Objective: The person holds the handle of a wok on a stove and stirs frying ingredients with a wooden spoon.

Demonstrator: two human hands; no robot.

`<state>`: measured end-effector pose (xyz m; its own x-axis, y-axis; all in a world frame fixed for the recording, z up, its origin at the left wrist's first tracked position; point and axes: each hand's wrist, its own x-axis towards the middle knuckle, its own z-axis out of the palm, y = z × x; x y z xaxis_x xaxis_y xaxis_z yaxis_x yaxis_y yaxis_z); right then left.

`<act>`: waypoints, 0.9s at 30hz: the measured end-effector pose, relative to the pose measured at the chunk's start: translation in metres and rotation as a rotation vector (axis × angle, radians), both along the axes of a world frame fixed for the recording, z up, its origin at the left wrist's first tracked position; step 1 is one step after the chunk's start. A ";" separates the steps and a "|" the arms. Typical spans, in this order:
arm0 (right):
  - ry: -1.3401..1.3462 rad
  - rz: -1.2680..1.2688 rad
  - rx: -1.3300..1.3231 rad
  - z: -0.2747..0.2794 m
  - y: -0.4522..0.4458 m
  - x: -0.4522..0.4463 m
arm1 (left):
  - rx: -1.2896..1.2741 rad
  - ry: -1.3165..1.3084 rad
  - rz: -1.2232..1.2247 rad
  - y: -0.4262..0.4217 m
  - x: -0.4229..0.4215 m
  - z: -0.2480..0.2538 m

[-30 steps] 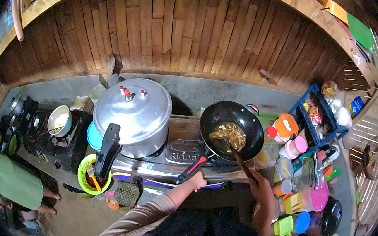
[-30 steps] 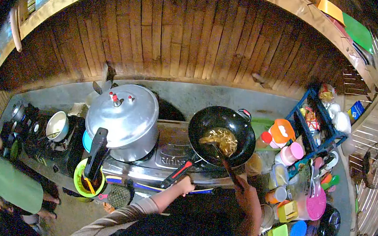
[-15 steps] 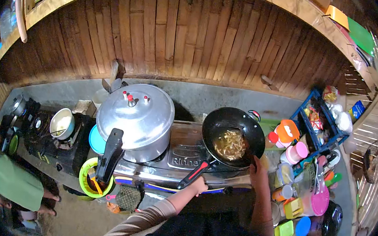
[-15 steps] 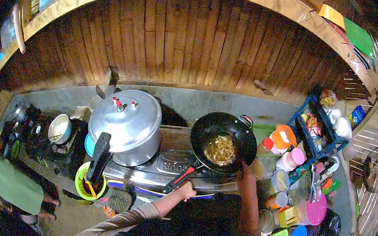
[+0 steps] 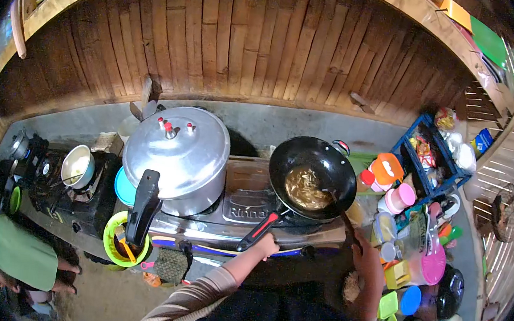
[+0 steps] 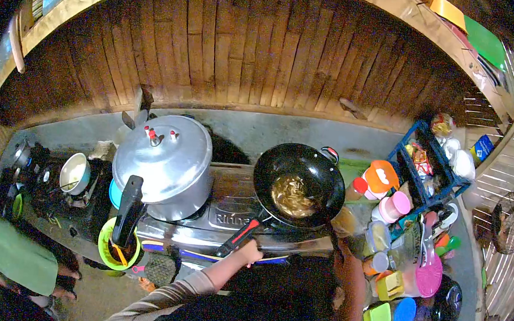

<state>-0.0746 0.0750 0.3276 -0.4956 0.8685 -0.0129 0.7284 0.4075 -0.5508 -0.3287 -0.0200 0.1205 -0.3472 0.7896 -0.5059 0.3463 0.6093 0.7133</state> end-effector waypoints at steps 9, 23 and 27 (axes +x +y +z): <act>0.020 -0.011 -0.088 0.032 -0.029 0.038 | 0.002 0.004 -0.008 -0.002 0.000 0.011; 0.149 0.222 0.117 -0.004 -0.004 0.057 | -0.055 0.036 -0.030 -0.008 0.000 0.027; 0.063 0.149 -0.046 0.012 -0.012 0.015 | -0.046 0.039 -0.026 -0.006 0.000 0.021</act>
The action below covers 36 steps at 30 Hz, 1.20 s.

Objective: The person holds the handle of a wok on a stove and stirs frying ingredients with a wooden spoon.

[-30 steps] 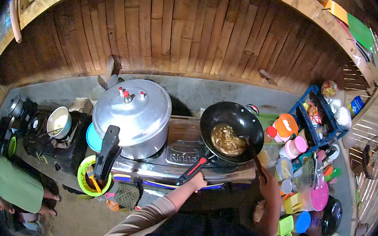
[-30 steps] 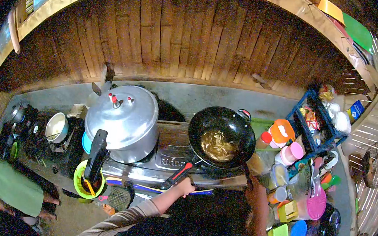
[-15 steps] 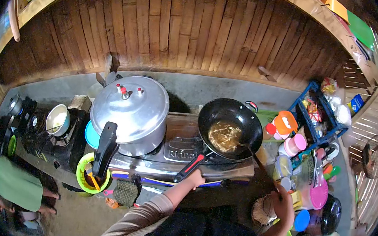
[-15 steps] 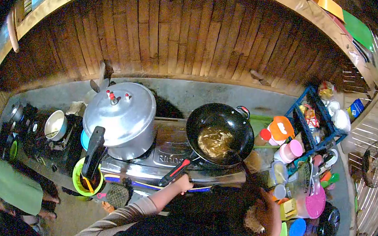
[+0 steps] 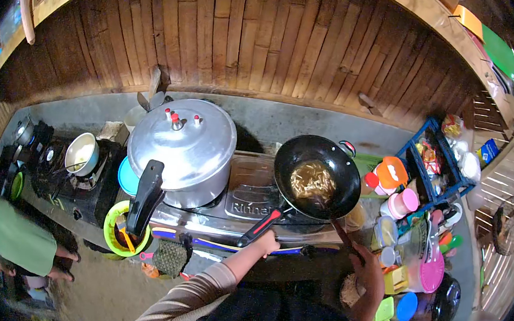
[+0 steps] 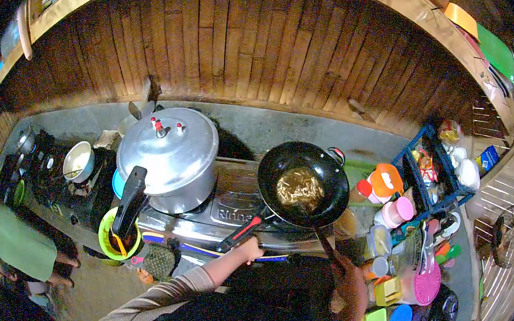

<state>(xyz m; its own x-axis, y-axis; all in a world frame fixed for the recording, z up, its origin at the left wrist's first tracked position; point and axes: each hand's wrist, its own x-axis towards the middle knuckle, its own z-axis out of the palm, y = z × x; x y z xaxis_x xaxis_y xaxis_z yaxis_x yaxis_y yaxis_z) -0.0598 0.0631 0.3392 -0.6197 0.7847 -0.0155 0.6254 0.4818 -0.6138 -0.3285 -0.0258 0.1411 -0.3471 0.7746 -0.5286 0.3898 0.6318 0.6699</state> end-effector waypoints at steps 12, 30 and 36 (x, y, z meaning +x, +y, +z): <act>0.285 0.031 0.115 -0.067 0.060 -0.080 | 0.074 -0.045 0.045 0.003 -0.001 -0.013; 0.176 -0.087 0.133 -0.048 0.027 0.003 | 0.060 -0.038 0.033 0.004 0.000 -0.021; 0.071 -0.080 0.010 0.002 0.003 0.029 | 0.035 -0.022 0.010 0.000 -0.001 -0.002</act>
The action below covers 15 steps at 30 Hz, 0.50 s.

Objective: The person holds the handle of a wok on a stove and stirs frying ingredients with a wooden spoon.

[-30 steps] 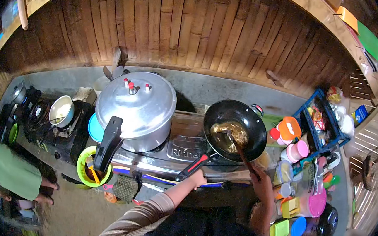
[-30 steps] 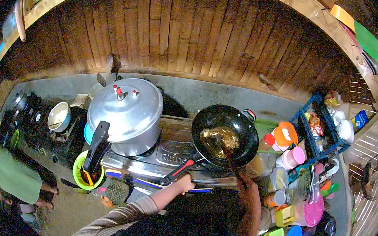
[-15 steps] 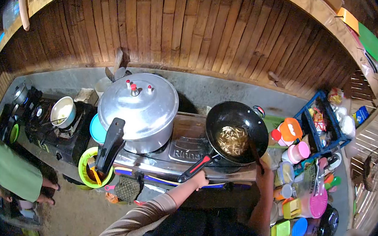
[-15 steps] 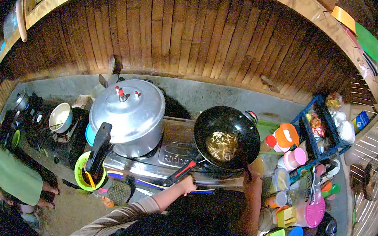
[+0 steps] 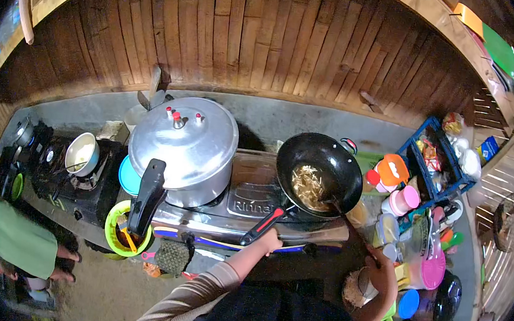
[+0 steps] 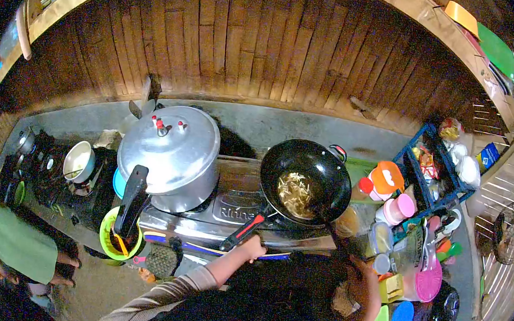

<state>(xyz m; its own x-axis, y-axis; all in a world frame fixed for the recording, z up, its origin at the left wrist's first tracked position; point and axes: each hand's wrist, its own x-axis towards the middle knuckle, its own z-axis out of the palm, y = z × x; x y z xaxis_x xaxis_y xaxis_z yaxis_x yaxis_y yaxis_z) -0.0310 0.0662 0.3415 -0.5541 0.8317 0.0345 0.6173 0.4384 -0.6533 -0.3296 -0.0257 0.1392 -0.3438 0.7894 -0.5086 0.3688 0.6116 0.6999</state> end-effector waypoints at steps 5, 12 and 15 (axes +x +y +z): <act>-0.114 0.024 -0.019 0.024 -0.010 0.007 | -0.021 -0.019 0.010 0.001 0.000 -0.004; -0.038 0.014 0.024 0.012 -0.010 0.017 | -0.027 -0.034 0.012 -0.001 0.001 0.002; 0.073 0.006 -0.150 -0.010 -0.002 0.002 | -0.010 -0.053 0.022 0.002 0.001 -0.009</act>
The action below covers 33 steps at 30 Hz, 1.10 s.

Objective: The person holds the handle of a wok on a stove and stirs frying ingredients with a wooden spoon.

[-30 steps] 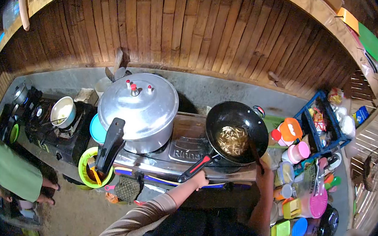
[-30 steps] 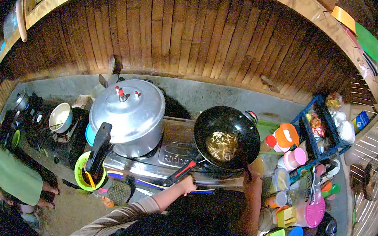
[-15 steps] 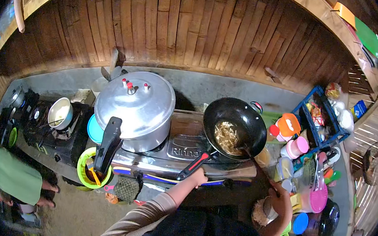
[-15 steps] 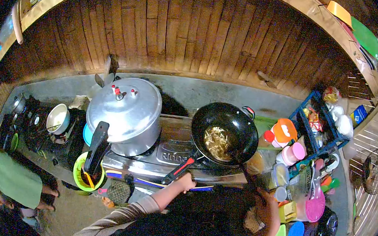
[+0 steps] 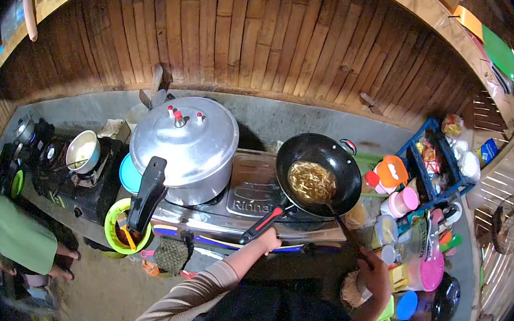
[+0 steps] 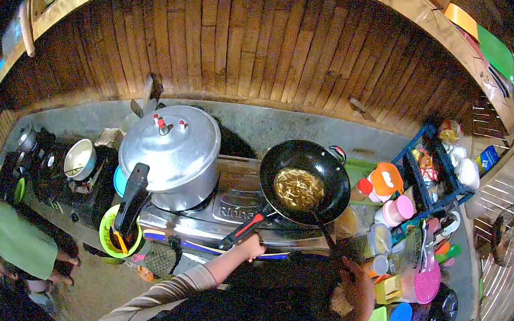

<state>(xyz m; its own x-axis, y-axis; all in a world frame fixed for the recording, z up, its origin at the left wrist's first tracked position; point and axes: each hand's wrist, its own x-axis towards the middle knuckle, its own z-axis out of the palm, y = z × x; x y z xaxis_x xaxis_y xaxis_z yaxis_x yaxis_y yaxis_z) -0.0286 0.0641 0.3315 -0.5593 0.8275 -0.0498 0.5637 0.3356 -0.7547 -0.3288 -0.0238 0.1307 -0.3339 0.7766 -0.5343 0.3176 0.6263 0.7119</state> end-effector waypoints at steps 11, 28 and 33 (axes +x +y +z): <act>0.149 0.103 0.263 -0.074 0.032 -0.103 | -0.021 -0.010 -0.022 0.002 -0.001 -0.005; 0.131 -0.094 0.385 -0.079 0.056 -0.087 | 0.032 0.029 -0.009 0.000 0.000 -0.006; 0.084 -0.105 0.238 -0.052 0.030 -0.047 | 0.035 0.022 -0.029 0.003 0.000 -0.013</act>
<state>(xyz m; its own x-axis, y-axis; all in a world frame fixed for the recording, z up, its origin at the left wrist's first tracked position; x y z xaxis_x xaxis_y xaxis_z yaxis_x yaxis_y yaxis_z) -0.0758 0.0942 0.2794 -0.4636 0.8641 0.1961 0.5439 0.4522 -0.7068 -0.3291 -0.0209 0.1179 -0.3222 0.8045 -0.4990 0.3513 0.5911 0.7261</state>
